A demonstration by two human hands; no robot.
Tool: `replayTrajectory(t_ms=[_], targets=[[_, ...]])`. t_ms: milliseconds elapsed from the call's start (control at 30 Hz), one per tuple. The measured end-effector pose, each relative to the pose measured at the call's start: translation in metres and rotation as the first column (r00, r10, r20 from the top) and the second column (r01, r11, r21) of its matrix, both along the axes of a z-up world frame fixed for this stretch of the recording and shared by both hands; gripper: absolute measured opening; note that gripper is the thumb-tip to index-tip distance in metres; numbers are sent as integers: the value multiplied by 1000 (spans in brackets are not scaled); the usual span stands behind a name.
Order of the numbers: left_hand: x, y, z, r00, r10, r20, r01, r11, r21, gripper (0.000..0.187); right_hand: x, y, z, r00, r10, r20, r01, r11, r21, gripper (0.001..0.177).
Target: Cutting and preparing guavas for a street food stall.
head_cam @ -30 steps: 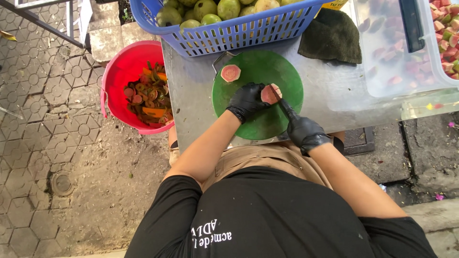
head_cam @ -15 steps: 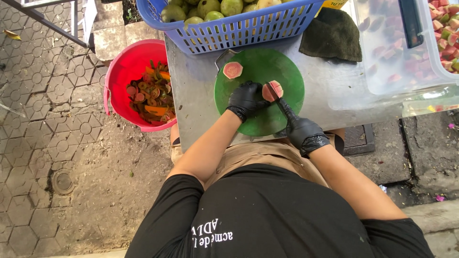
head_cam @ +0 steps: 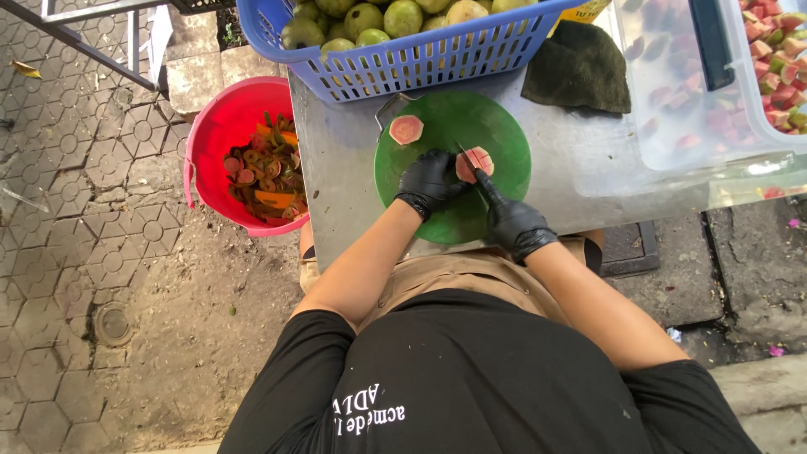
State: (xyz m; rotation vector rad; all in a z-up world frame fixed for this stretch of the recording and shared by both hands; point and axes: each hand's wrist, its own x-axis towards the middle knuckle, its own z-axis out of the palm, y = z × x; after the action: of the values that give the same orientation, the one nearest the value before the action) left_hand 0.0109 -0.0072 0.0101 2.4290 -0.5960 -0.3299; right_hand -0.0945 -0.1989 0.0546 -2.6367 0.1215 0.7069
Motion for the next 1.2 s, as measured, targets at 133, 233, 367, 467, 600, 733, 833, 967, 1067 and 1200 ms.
replayTrajectory(t_ms=[133,233,367,467,600,733,833,967,1067,1200], targets=[[-4,-18,-5,991,30,128,-33,999,22,85,-28,-41,-27,981,-77,176,49,986,160,80],[-7,-36,-4,981,-3,196,10,999,-34,116,-45,-64,-36,919,-277,281,110,864,492,81],[2,-56,-21,951,-114,287,109,994,33,105,-46,-64,-13,907,-357,222,158,779,607,80],[6,-56,-20,945,-104,310,115,993,-19,113,-46,-66,-22,889,-413,199,190,727,660,76],[10,-62,-17,929,-96,356,180,961,-209,127,-41,-82,-24,850,-524,-64,352,472,809,73],[2,-74,-38,927,-45,372,170,936,-309,120,-33,-79,-44,840,-491,-230,473,454,755,70],[0,-79,-43,888,-22,459,178,937,-300,91,-23,-67,-65,897,-411,-161,386,552,739,71],[-3,-75,-36,935,22,354,117,923,-366,51,-9,-56,-43,894,-359,-266,433,548,715,72],[-4,-74,-26,939,34,342,113,909,-402,37,-6,-60,-44,863,-318,-391,499,428,753,75],[-3,-77,-26,931,50,361,109,907,-407,28,-13,-75,-69,891,-242,-385,453,392,801,79]])
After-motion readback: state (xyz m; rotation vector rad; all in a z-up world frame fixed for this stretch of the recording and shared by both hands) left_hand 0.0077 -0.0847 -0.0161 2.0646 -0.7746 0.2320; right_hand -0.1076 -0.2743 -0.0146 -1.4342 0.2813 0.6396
